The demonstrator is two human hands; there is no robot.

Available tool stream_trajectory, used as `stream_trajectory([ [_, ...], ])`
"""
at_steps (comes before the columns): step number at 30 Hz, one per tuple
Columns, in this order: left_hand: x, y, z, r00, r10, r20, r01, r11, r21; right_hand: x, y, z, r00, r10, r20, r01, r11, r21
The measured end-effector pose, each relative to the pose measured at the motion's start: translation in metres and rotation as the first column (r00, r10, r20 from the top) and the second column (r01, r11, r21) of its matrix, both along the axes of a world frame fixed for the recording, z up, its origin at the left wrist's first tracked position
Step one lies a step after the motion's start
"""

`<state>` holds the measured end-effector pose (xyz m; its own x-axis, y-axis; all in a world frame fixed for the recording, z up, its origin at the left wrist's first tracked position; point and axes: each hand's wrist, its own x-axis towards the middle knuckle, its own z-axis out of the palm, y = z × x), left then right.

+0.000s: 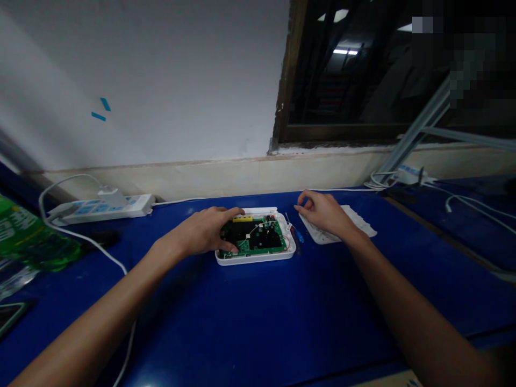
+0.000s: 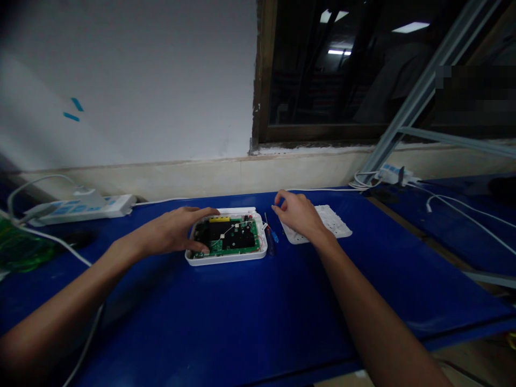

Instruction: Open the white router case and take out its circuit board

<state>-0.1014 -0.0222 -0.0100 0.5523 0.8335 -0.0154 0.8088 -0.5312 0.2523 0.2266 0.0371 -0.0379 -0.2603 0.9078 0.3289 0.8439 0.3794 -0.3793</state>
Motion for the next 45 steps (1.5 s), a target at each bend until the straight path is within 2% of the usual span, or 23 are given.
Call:
stream_trajectory([
  [4, 0.012, -0.006, 0.001, 0.998, -0.038, 0.043, 0.035, 0.996, 0.081, 0.021, 0.003, 0.005, 0.998, -0.003, 0.060, 0.009, 0.994, -0.105],
  [7, 0.029, -0.014, -0.003, 0.981, -0.172, 0.088, 0.162, 0.981, 0.105, 0.029, 0.000, 0.012, 0.986, -0.064, 0.153, 0.084, 0.989, -0.125],
  [9, 0.038, -0.018, -0.008, 0.969, -0.229, 0.092, 0.220, 0.970, 0.102, 0.032, -0.002, 0.015, 0.972, -0.068, 0.223, 0.112, 0.976, -0.189],
  [13, 0.045, -0.020, -0.015, 0.970, -0.234, 0.066, 0.230, 0.971, 0.072, 0.031, -0.002, 0.015, 0.952, -0.060, 0.301, 0.152, 0.944, -0.293],
  [17, 0.044, -0.021, -0.013, 0.966, -0.244, 0.086, 0.237, 0.968, 0.087, 0.035, 0.001, 0.013, 0.945, -0.112, 0.308, 0.201, 0.941, -0.273],
  [23, 0.043, -0.020, -0.009, 0.960, -0.257, 0.110, 0.245, 0.963, 0.114, 0.050, 0.000, 0.020, 0.952, -0.064, 0.301, 0.157, 0.943, -0.294],
  [29, 0.044, -0.021, -0.009, 0.957, -0.262, 0.122, 0.247, 0.961, 0.122, 0.065, 0.004, 0.021, 0.935, -0.110, 0.336, 0.200, 0.948, -0.248],
  [32, 0.051, -0.027, -0.012, 0.949, -0.301, 0.098, 0.291, 0.951, 0.105, 0.073, 0.007, 0.018, 0.920, -0.171, 0.352, 0.263, 0.936, -0.234],
  [35, 0.058, -0.033, -0.017, 0.932, -0.354, 0.077, 0.345, 0.933, 0.103, 0.080, 0.009, 0.015, 0.892, -0.257, 0.372, 0.364, 0.896, -0.253],
  [38, 0.061, -0.036, -0.019, 0.929, -0.362, 0.080, 0.353, 0.929, 0.110, 0.085, 0.010, 0.013, 0.890, -0.299, 0.345, 0.399, 0.876, -0.271],
  [45, 0.063, -0.037, -0.018, 0.928, -0.362, 0.086, 0.352, 0.929, 0.114, 0.084, 0.013, 0.016, 0.906, -0.372, 0.203, 0.404, 0.903, -0.144],
])
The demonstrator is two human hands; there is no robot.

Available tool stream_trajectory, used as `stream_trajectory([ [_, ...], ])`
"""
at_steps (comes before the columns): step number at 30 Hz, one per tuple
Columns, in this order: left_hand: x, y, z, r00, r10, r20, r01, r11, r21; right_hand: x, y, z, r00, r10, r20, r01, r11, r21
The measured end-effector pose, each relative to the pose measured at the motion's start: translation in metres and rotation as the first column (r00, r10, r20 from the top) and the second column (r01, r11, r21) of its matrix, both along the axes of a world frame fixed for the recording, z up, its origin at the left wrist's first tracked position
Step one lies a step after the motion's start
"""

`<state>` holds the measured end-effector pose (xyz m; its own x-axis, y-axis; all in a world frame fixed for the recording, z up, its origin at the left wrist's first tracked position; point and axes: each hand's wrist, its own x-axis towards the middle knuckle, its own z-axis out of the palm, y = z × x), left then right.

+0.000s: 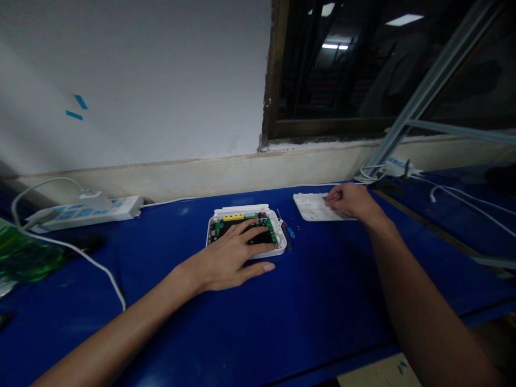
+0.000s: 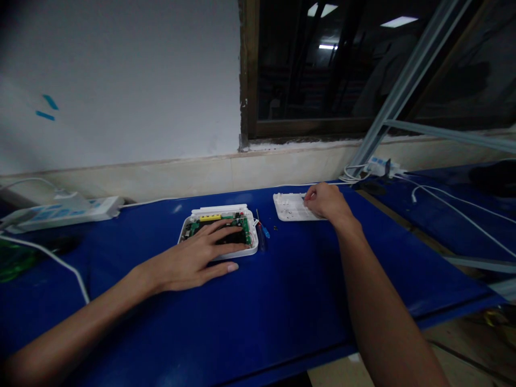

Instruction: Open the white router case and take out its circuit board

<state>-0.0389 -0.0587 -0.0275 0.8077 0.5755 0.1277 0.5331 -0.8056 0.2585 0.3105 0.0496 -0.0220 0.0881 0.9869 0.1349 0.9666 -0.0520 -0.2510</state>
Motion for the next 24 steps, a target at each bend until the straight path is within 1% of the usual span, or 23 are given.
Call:
stream_trajectory([
  [3, 0.001, -0.001, -0.005, 1.000, 0.017, -0.018, -0.017, 1.000, -0.016, -0.006, -0.002, 0.004, 0.996, 0.027, -0.085, -0.020, 0.996, 0.091],
  [5, 0.002, -0.001, -0.006, 1.000, 0.028, -0.008, -0.028, 0.999, -0.029, -0.014, -0.006, 0.008, 0.973, 0.103, -0.209, -0.068, 0.984, 0.166],
  [7, 0.002, -0.001, -0.005, 0.998, 0.031, 0.047, -0.029, 0.999, -0.043, -0.024, -0.010, 0.011, 0.903, 0.239, -0.357, -0.151, 0.954, 0.257],
  [9, 0.002, 0.001, -0.001, 0.982, 0.077, 0.171, -0.065, 0.995, -0.073, -0.038, -0.014, 0.012, 0.801, 0.383, -0.460, -0.231, 0.906, 0.354],
  [10, 0.002, 0.004, 0.001, 0.956, 0.136, 0.260, -0.111, 0.988, -0.112, -0.046, -0.017, 0.013, 0.756, 0.442, -0.483, -0.260, 0.880, 0.398],
  [11, 0.001, 0.007, 0.002, 0.907, 0.222, 0.359, -0.167, 0.970, -0.179, -0.055, -0.020, 0.013, 0.725, 0.491, -0.483, -0.288, 0.853, 0.435],
  [12, 0.001, 0.010, 0.004, 0.831, 0.325, 0.451, -0.212, 0.935, -0.283, -0.064, -0.023, 0.013, 0.700, 0.534, -0.474, -0.310, 0.826, 0.472],
  [13, -0.001, 0.014, 0.006, 0.733, 0.434, 0.524, -0.228, 0.882, -0.413, -0.073, -0.028, 0.012, 0.671, 0.575, -0.468, -0.339, 0.799, 0.496],
  [14, -0.002, 0.018, 0.007, 0.624, 0.537, 0.568, -0.199, 0.812, -0.549, -0.083, -0.032, 0.011, 0.635, 0.617, -0.465, -0.379, 0.773, 0.509],
  [15, -0.004, 0.021, 0.009, 0.524, 0.623, 0.580, -0.131, 0.732, -0.668, -0.093, -0.037, 0.010, 0.604, 0.653, -0.456, -0.417, 0.747, 0.517],
  [16, -0.007, 0.024, 0.011, 0.443, 0.692, 0.570, -0.048, 0.653, -0.756, -0.102, -0.043, 0.009, 0.580, 0.684, -0.442, -0.453, 0.722, 0.523],
  [17, -0.009, 0.027, 0.012, 0.390, 0.741, 0.546, 0.028, 0.583, -0.812, -0.111, -0.048, 0.008, 0.566, 0.707, -0.425, -0.484, 0.702, 0.523],
  [18, -0.012, 0.029, 0.014, 0.354, 0.779, 0.518, 0.080, 0.526, -0.847, -0.119, -0.052, 0.007, 0.561, 0.723, -0.403, -0.510, 0.685, 0.520],
  [19, -0.016, 0.030, 0.016, 0.331, 0.805, 0.492, 0.106, 0.486, -0.867, -0.125, -0.055, 0.007, 0.547, 0.738, -0.395, -0.532, 0.670, 0.518],
  [20, -0.020, 0.032, 0.018, 0.314, 0.824, 0.472, 0.113, 0.461, -0.880, -0.130, -0.057, 0.006, 0.520, 0.753, -0.402, -0.544, 0.655, 0.524],
  [22, -0.030, 0.035, 0.022, 0.275, 0.847, 0.456, 0.101, 0.446, -0.889, -0.132, -0.056, 0.006, 0.452, 0.764, -0.460, -0.504, 0.644, 0.575],
  [24, -0.042, 0.040, 0.026, 0.230, 0.859, 0.458, 0.079, 0.453, -0.888, -0.125, -0.050, 0.007, 0.413, 0.736, -0.536, -0.396, 0.675, 0.622],
])
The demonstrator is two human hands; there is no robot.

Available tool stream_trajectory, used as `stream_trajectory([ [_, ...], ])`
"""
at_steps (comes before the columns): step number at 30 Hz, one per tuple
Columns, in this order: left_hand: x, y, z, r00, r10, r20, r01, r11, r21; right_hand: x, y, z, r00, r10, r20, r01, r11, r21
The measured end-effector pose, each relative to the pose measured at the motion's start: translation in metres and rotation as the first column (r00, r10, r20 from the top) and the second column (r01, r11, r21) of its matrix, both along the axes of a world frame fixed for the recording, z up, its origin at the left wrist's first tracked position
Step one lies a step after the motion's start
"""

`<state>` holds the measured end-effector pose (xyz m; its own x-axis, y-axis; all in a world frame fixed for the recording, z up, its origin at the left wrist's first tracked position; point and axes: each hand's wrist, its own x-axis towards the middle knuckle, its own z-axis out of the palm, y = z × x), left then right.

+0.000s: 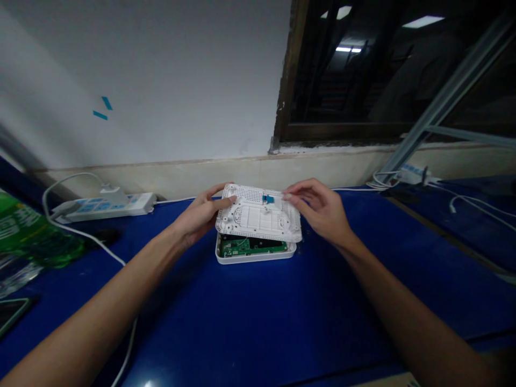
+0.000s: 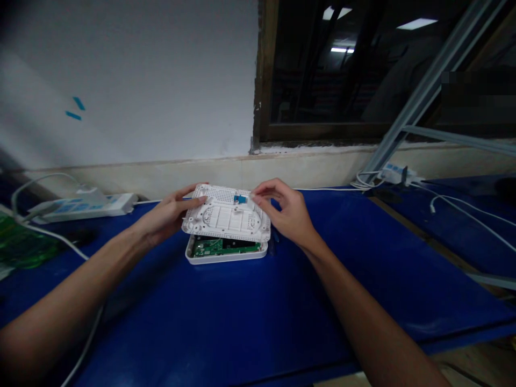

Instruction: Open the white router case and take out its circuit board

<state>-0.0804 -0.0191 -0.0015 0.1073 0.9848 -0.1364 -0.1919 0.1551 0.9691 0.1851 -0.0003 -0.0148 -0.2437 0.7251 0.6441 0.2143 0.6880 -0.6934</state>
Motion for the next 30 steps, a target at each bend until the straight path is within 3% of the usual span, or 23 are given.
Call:
stream_trajectory([
  [1, -0.006, 0.002, 0.002, 0.999, 0.032, -0.005, -0.032, 0.999, -0.001, 0.006, 0.004, 0.001, 0.998, -0.051, -0.029, 0.051, 0.999, -0.018],
  [3, -0.017, 0.006, 0.007, 0.996, 0.084, -0.028, -0.084, 0.996, 0.018, 0.022, 0.013, 0.001, 0.983, -0.107, 0.147, 0.120, 0.989, -0.084],
  [6, -0.025, 0.006, 0.016, 0.990, 0.110, -0.093, -0.106, 0.994, 0.040, 0.042, 0.021, -0.001, 0.835, -0.016, 0.550, 0.116, 0.982, -0.147],
  [9, -0.027, 0.005, 0.019, 0.981, 0.122, -0.148, -0.116, 0.992, 0.049, 0.050, 0.022, -0.006, 0.716, 0.108, 0.689, 0.036, 0.981, -0.191],
  [13, -0.026, 0.008, 0.011, 0.982, 0.109, -0.151, -0.096, 0.991, 0.093, 0.044, 0.021, -0.009, 0.725, 0.302, 0.619, -0.070, 0.926, -0.370],
  [20, -0.029, 0.011, 0.004, 0.984, 0.041, -0.174, -0.024, 0.995, 0.100, 0.044, 0.022, 0.003, 0.802, 0.419, 0.425, -0.160, 0.837, -0.523],
  [26, -0.030, 0.012, 0.004, 0.980, 0.072, -0.183, -0.048, 0.990, 0.132, 0.042, 0.019, 0.003, 0.802, 0.461, 0.380, -0.265, 0.845, -0.465],
  [30, -0.030, 0.011, 0.005, 0.977, 0.104, -0.189, -0.080, 0.988, 0.128, 0.034, 0.016, -0.002, 0.847, 0.362, 0.388, -0.225, 0.908, -0.354],
])
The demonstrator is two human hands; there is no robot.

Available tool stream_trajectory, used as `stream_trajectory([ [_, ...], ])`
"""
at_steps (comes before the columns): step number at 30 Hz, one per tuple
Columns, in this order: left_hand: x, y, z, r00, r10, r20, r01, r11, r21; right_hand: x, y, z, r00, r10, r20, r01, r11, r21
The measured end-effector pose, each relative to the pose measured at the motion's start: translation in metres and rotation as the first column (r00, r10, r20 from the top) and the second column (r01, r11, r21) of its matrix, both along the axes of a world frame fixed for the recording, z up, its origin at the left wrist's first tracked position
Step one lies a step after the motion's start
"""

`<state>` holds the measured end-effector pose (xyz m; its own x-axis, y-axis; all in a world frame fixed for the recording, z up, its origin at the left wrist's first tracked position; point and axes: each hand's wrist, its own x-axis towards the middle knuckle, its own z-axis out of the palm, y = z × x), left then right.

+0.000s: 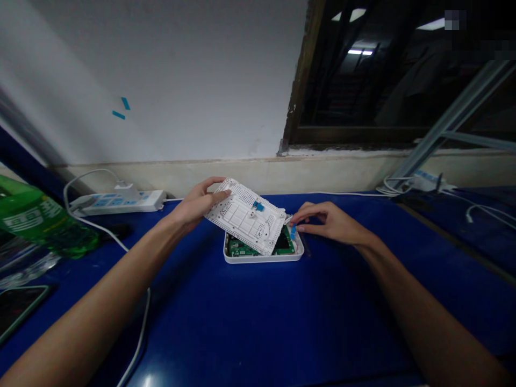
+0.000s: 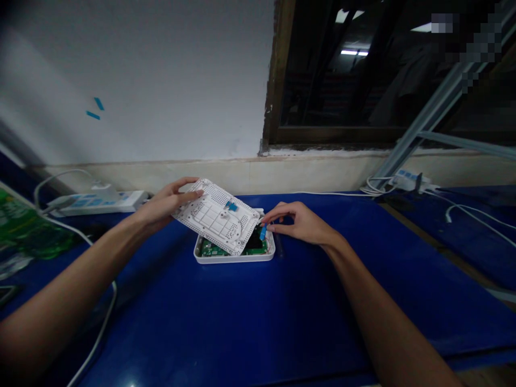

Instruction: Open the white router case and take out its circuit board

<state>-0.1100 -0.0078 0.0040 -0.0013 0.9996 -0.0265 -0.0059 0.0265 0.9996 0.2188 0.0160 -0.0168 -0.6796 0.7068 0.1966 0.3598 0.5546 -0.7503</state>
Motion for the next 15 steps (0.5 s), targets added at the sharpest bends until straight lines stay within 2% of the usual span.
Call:
stream_trajectory([
  [4, 0.002, -0.001, 0.004, 0.997, 0.067, 0.029, -0.067, 0.998, 0.001, -0.011, -0.002, -0.005, 0.997, -0.058, -0.046, 0.063, 0.990, 0.124],
  [7, 0.005, -0.002, 0.006, 0.992, 0.109, 0.069, -0.110, 0.994, 0.003, -0.019, -0.004, -0.008, 0.990, -0.068, -0.123, 0.098, 0.962, 0.254],
  [10, 0.008, -0.003, 0.007, 0.991, 0.117, 0.069, -0.117, 0.993, 0.003, -0.029, -0.006, -0.010, 0.977, -0.128, -0.169, 0.182, 0.914, 0.362],
  [15, 0.009, -0.008, 0.009, 0.997, 0.067, 0.034, -0.068, 0.998, 0.015, -0.039, -0.013, -0.010, 0.966, -0.222, -0.134, 0.259, 0.815, 0.519],
])
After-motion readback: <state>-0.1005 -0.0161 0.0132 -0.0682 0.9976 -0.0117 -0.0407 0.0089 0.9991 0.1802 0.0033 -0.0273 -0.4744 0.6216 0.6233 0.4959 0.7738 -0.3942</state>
